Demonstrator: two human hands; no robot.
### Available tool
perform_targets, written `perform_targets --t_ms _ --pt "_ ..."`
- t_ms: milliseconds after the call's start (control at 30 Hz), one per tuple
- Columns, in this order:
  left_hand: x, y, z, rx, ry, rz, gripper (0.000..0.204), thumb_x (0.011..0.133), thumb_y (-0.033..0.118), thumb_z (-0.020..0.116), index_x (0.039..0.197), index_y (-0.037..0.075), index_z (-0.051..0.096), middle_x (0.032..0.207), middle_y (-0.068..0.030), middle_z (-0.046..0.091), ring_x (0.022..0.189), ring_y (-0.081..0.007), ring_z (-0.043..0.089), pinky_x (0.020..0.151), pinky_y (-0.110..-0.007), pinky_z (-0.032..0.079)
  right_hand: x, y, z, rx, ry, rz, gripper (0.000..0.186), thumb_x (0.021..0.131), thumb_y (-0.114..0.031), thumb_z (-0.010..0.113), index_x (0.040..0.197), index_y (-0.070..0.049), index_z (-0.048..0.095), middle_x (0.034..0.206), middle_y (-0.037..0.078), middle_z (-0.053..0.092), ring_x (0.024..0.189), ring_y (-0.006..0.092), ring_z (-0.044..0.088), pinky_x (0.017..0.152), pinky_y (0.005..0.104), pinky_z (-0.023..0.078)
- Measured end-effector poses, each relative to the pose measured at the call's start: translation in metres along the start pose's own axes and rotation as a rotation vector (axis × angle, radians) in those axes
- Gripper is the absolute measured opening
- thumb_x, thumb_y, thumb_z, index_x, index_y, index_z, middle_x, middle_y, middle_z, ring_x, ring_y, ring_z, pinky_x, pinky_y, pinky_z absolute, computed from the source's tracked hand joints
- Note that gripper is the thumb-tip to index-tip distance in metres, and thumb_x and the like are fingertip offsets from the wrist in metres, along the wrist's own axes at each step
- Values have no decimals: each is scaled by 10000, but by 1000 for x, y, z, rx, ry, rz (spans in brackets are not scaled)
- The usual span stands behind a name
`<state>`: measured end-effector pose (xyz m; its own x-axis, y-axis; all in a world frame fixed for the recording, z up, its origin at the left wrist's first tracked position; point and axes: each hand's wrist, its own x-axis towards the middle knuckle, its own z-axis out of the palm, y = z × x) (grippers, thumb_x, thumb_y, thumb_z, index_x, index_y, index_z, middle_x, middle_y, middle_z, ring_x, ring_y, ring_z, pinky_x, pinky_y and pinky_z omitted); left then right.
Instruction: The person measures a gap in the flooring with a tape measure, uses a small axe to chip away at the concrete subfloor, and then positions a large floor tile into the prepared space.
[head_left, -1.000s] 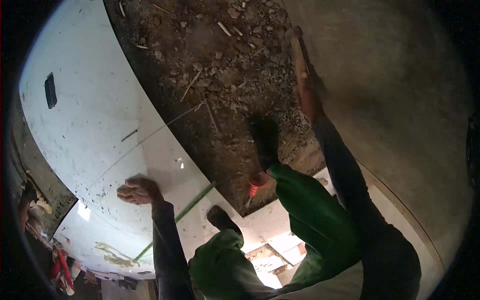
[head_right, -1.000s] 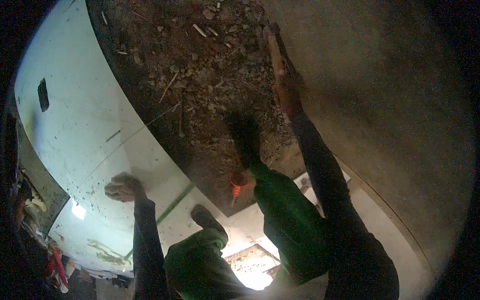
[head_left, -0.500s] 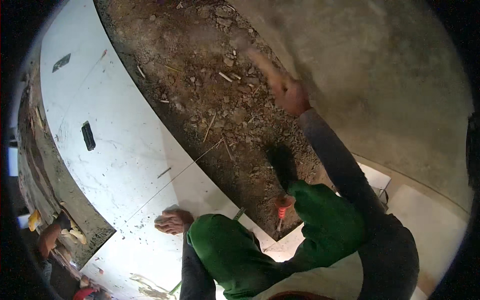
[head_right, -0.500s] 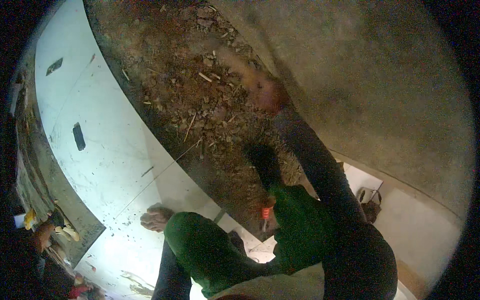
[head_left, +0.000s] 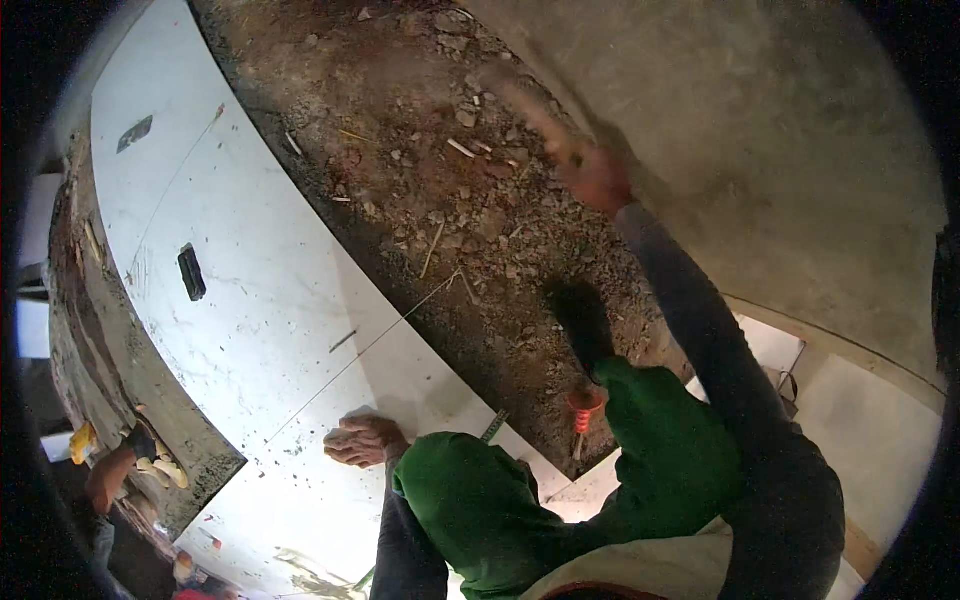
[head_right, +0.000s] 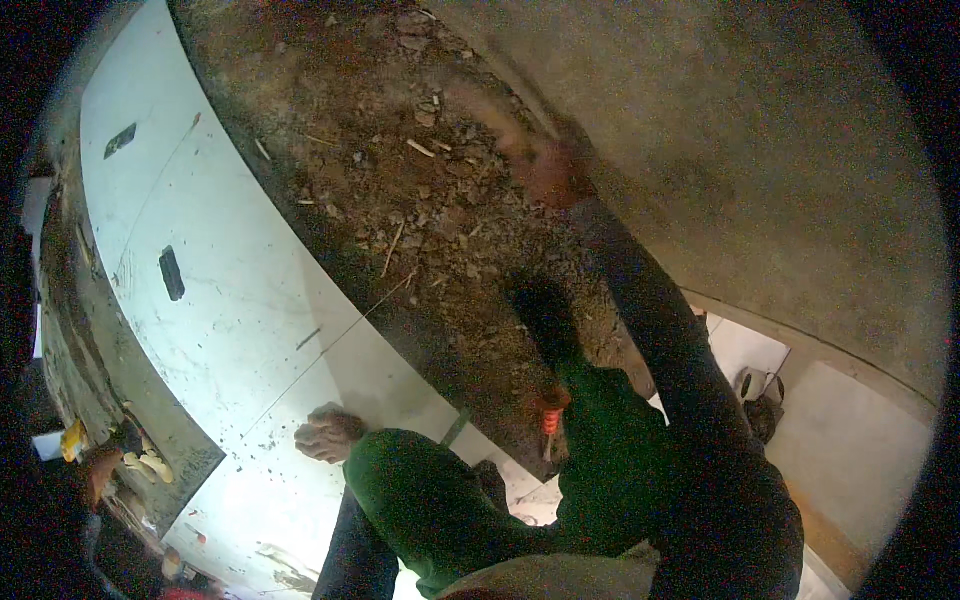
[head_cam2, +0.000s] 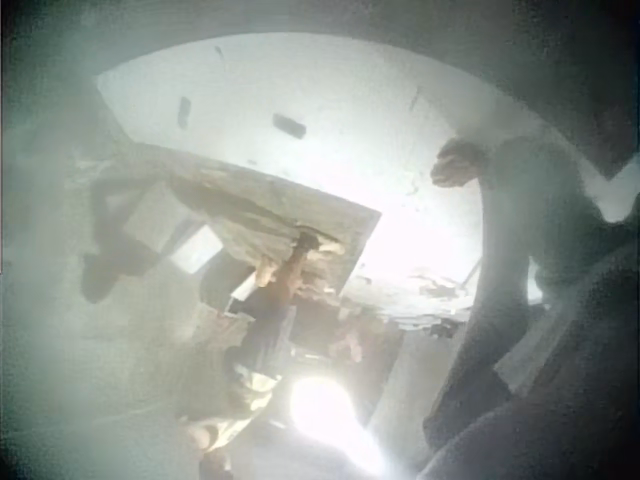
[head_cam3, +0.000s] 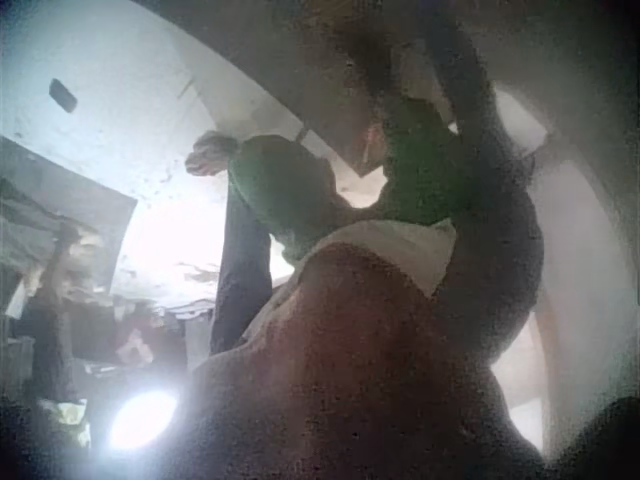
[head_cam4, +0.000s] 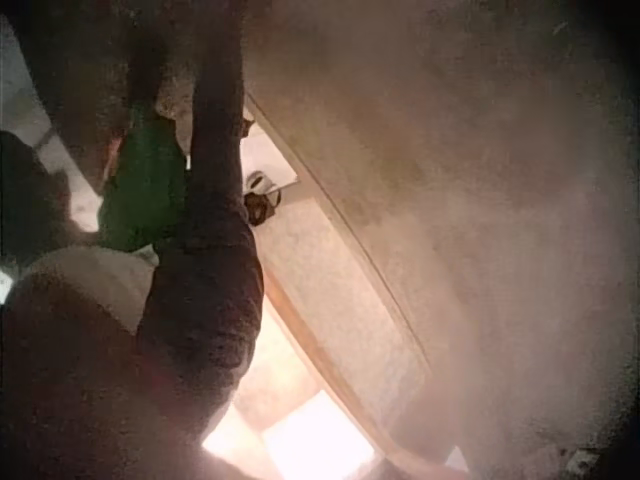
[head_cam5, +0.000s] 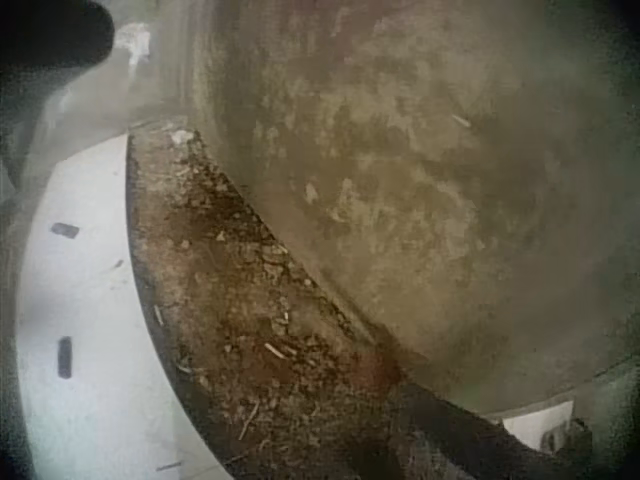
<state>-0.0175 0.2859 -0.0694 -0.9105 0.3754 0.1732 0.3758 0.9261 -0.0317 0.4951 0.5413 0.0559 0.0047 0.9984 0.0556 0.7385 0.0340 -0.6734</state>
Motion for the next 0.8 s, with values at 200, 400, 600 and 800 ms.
perform_targets --t_ms 200,400,600,800 --pt "-4 15 -26 -11 -126 -62 794 1075 650 234 1632 84 244 1657 -175 249 1482 -385 335 1133 -600 335 11 -34 33 -306 -1 90 620 1014 -621 606 779 -48 621 544 -14 354 463 151 370 434 377 351" --pt "15 -19 -6 70 -72 -70 823 1064 667 214 1640 80 225 1659 -180 247 1486 -389 333 1145 -595 334 74 -137 60 70 183 -797 505 961 -504 752 757 -74 585 537 -11 385 462 124 434 425 376 343" --pt "-5 26 -12 -60 -107 -57 847 1054 691 189 1624 69 260 1652 -189 259 1475 -392 345 1155 -585 332 102 -1 37 312 8 -160 433 1003 -476 696 912 -53 696 556 36 538 456 143 516 426 353 416" --pt "5 8 -32 -20 -145 -63 846 1053 686 214 1636 73 202 1673 -171 186 1499 -385 283 1165 -599 304 98 -154 96 -116 63 -619 508 1022 -550 628 1001 -45 677 572 26 555 458 149 547 417 356 441"
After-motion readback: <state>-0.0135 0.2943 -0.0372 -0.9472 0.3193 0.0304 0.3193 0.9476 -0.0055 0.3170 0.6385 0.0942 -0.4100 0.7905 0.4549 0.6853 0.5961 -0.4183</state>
